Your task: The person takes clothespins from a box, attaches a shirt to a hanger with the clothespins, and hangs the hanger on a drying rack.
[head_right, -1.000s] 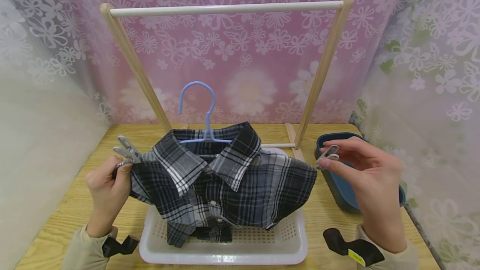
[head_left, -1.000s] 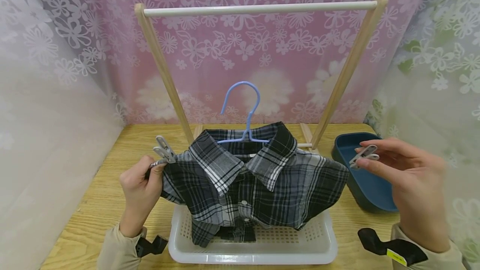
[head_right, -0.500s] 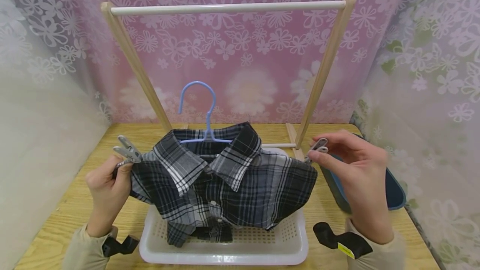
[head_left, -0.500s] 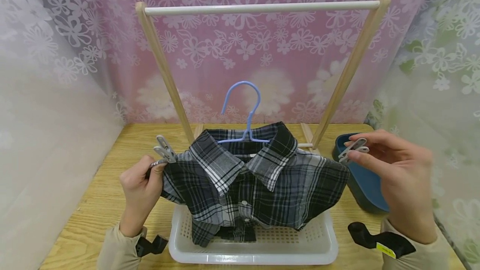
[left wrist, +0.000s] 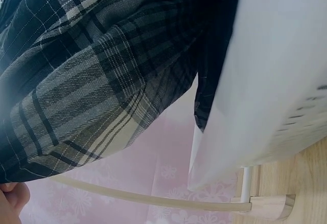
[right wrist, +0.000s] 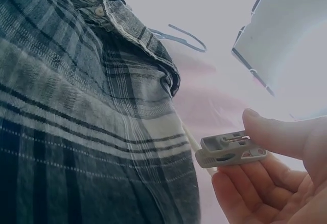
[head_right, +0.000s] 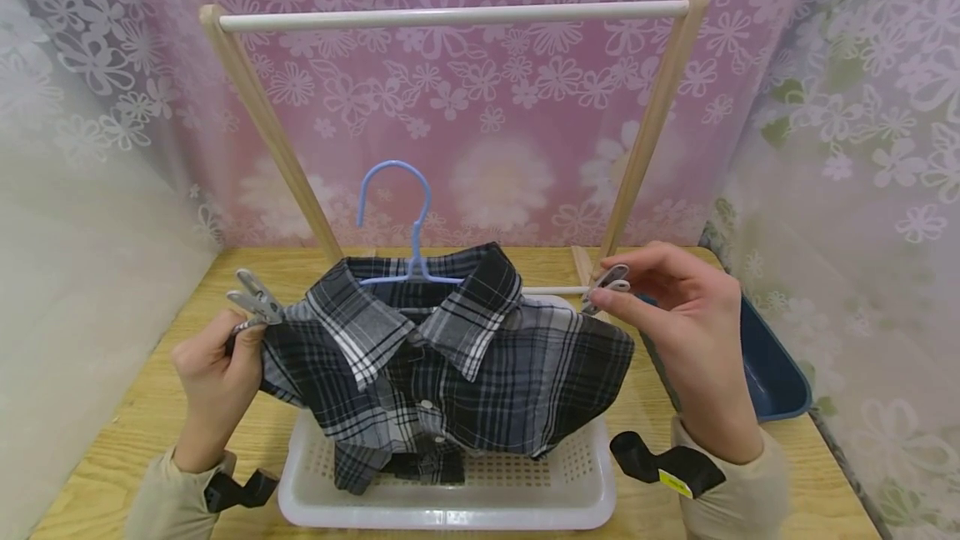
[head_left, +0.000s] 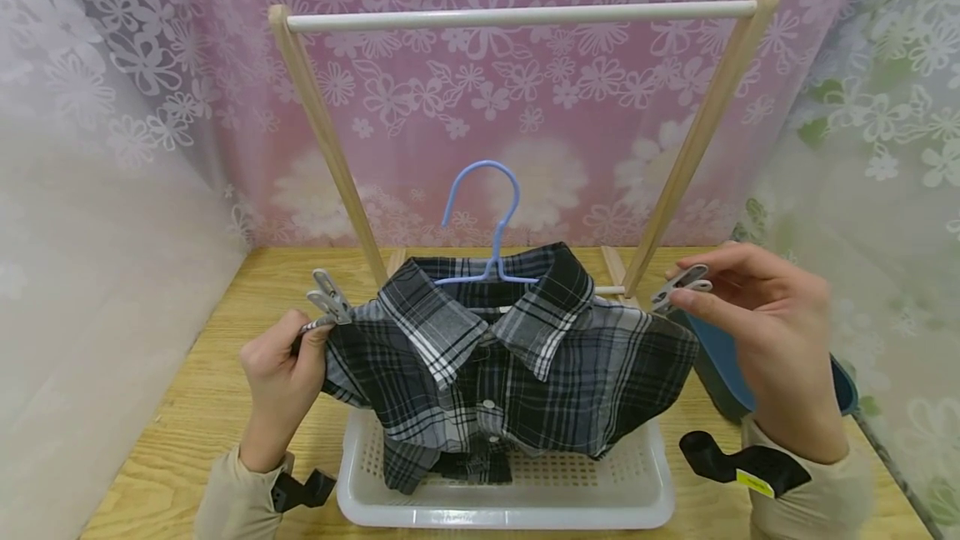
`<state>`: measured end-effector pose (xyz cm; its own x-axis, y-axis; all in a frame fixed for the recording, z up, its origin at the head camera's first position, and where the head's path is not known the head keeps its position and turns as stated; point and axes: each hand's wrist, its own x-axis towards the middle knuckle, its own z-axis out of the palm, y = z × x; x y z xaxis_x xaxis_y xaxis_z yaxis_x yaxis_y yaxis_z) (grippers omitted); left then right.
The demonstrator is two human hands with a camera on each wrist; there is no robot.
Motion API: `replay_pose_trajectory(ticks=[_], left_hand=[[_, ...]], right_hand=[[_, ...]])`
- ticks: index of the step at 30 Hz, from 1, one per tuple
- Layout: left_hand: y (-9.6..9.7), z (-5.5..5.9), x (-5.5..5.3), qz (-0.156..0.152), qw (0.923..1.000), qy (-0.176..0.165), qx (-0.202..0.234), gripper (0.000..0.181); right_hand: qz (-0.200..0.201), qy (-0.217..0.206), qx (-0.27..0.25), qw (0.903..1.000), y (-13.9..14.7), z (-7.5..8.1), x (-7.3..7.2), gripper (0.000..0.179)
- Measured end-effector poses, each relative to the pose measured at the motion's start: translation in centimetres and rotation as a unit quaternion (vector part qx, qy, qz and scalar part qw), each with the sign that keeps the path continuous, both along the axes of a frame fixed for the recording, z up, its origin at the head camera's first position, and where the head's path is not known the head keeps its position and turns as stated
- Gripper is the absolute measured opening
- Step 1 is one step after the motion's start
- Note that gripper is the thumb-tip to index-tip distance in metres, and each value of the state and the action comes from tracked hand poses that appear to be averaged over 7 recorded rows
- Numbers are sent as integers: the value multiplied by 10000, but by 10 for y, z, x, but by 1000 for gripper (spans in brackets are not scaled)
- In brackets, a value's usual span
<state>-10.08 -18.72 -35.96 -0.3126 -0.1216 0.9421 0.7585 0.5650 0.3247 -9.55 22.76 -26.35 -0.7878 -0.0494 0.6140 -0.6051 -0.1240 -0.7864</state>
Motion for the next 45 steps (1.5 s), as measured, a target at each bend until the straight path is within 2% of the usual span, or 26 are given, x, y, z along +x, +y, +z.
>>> replay_pose_trajectory(ticks=[8, 24, 33, 45], left_hand=[[-1, -1, -1, 14, 10000, 38, -42, 57], [-1, -1, -2, -37, 9999, 83, -45, 57], [-1, -1, -1, 32, 10000, 48, -33, 57], [0, 0, -2, 4, 10000, 95, -9, 56]], right_hand=[[211, 106, -83, 9997, -10, -1, -4, 28], [150, 99, -9, 9998, -25, -4, -6, 27], [65, -1, 232, 9997, -27, -5, -6, 26], [117, -46, 199, 9997, -27, -5, -6, 27]])
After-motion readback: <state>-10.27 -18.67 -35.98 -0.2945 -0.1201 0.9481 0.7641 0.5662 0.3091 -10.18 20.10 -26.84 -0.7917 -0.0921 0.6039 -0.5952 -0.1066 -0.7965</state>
